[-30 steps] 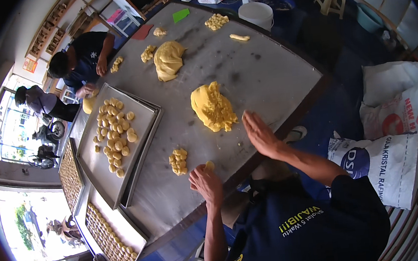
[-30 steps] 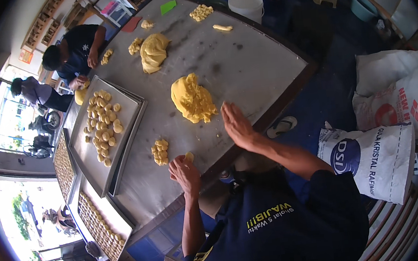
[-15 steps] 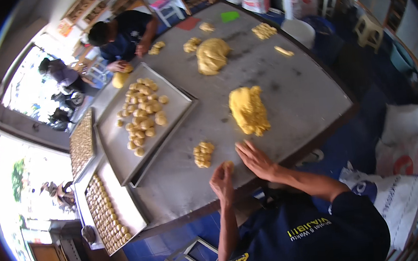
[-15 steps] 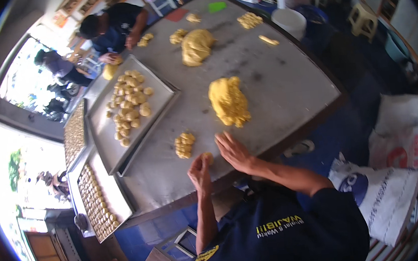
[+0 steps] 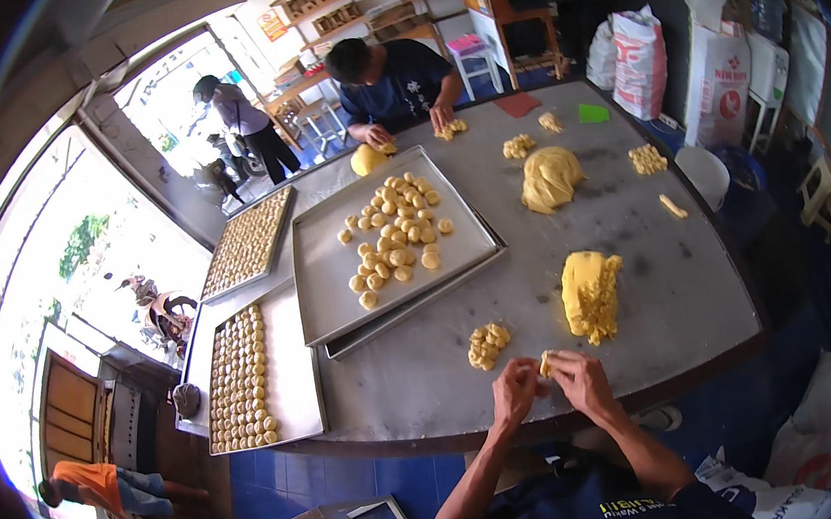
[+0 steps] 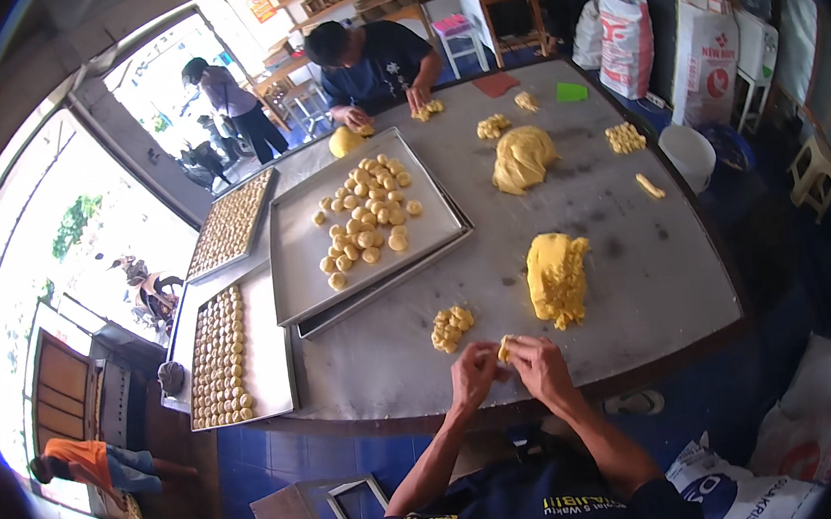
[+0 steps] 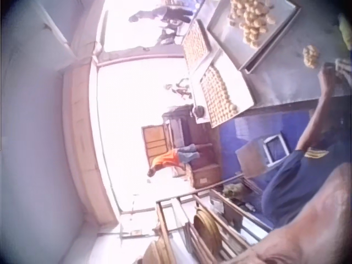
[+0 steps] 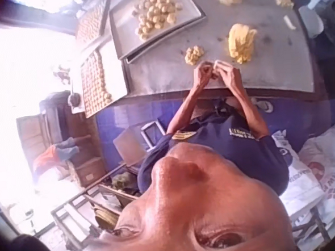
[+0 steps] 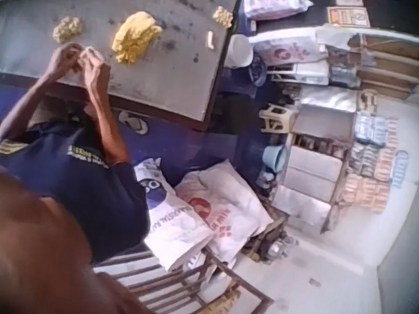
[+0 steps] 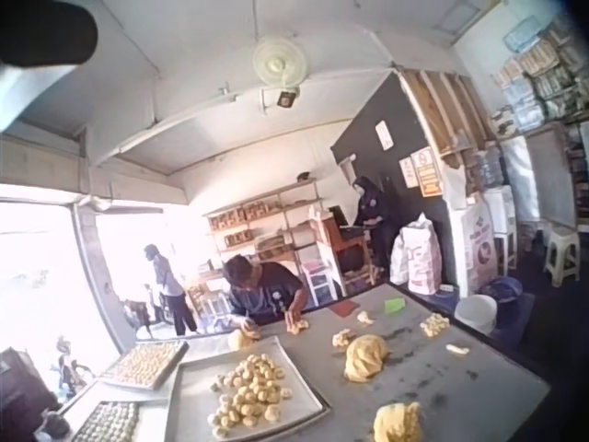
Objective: The person shapes pastries by separating portions of dough and filling, wrapping the dough around the filling by hand, and rolling them into balls on the table.
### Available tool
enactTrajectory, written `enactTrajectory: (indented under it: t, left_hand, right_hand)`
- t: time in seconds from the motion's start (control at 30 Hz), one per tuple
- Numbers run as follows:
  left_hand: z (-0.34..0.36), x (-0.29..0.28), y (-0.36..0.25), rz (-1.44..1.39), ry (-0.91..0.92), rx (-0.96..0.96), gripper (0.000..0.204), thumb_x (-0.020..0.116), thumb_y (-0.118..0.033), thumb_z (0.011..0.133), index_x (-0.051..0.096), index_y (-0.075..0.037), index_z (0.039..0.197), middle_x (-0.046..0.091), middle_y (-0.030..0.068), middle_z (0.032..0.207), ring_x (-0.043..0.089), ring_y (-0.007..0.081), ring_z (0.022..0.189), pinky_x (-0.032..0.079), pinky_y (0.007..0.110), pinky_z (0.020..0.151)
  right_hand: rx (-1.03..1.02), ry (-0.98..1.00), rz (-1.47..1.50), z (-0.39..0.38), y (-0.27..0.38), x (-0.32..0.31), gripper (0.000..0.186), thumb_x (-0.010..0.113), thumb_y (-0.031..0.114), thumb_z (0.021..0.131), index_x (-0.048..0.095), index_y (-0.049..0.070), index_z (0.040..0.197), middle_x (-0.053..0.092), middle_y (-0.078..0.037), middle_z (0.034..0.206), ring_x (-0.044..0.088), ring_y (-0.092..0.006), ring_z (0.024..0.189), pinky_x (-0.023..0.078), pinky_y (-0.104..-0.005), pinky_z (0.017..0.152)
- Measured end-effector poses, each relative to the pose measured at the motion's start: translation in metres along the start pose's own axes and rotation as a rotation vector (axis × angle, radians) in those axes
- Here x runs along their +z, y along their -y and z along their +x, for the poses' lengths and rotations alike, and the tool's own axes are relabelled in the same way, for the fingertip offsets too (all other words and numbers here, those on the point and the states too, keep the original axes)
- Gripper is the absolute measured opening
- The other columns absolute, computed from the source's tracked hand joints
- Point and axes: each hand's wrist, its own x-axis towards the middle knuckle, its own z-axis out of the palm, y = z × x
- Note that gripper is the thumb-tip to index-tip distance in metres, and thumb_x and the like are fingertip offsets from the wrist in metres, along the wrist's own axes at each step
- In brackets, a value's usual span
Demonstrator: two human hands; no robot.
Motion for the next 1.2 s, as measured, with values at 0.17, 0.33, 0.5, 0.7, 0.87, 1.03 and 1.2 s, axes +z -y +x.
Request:
enactTrajectory:
  t: [0.17,0.33,0.5,0.7,0.87,1.03,1.2]
  left_hand:
    - [0.009,-0.03,0.052,0.745,0.075,0.201,0.032,0.079,-0.024,0.082,0.066,-0.003,0.103,0.071,0.0264,0.089,0.069,0.0466,0.088,0.056,0.051,0.071]
    - [-0.005,-0.029,0.035,0.771,0.143,0.163,0.038,0.075,-0.02,0.085,0.058,-0.007,0.116,0.072,0.0261,0.088,0.068,0.0487,0.089,0.054,0.055,0.074]
    - [0.001,-0.026,0.031,0.572,0.197,0.191,0.033,0.075,-0.018,0.086,0.062,-0.004,0.113,0.073,0.0229,0.097,0.071,0.0434,0.096,0.056,0.049,0.08]
    - [-0.006,-0.033,0.034,0.454,0.254,0.319,0.022,0.076,-0.012,0.087,0.065,0.001,0.1,0.07,0.0197,0.088,0.071,0.0339,0.081,0.053,0.044,0.072]
    - [-0.011,-0.031,0.024,0.525,0.247,0.262,0.024,0.069,-0.024,0.097,0.067,0.0,0.103,0.072,0.0183,0.09,0.071,0.0314,0.082,0.054,0.044,0.075]
    - [-0.007,-0.026,0.015,0.235,0.073,0.159,0.051,0.05,-0.046,0.109,0.068,0.0,0.096,0.07,0.008,0.084,0.063,0.0181,0.073,0.052,0.037,0.073]
    - [0.016,-0.037,0.057,0.237,0.214,-0.173,0.051,0.045,-0.047,0.111,0.063,-0.001,0.097,0.066,0.0106,0.094,0.057,0.0131,0.08,0.049,0.032,0.074]
  right_hand:
    - [-0.177,0.101,0.025,-0.006,0.008,0.024,0.027,0.073,0.004,0.084,0.078,0.005,0.111,0.073,-0.015,0.12,0.068,-0.0352,0.104,0.054,-0.0408,0.091]
    - [-0.065,0.208,-0.009,-0.009,0.014,0.033,0.019,0.069,0.001,0.085,0.076,-0.001,0.103,0.072,-0.021,0.109,0.068,-0.0404,0.101,0.055,-0.0445,0.087]
    - [-0.123,0.189,-0.03,0.0,0.011,0.03,0.028,0.069,-0.001,0.086,0.073,-0.002,0.113,0.07,-0.02,0.097,0.071,-0.0319,0.087,0.058,-0.0414,0.078]
    - [0.16,0.394,0.037,0.036,-0.012,0.028,0.057,0.085,0.005,0.072,0.071,0.005,0.128,0.062,-0.012,0.089,0.063,-0.0236,0.077,0.055,-0.0366,0.074]
    - [-0.018,0.385,-0.097,0.04,-0.007,0.016,0.048,0.076,0.002,0.08,0.071,0.004,0.128,0.065,-0.017,0.108,0.063,-0.0318,0.101,0.052,-0.0417,0.092]
    - [-0.078,-0.153,-0.647,0.082,-0.044,-0.031,0.078,0.081,0.009,0.083,0.043,0.0,0.152,0.031,-0.021,0.162,0.035,-0.0406,0.148,0.036,-0.045,0.121]
    - [-0.054,-0.226,-0.692,0.078,-0.077,-0.019,0.061,0.073,0.01,0.092,0.048,0.002,0.147,0.044,-0.018,0.154,0.048,-0.039,0.139,0.047,-0.043,0.112]
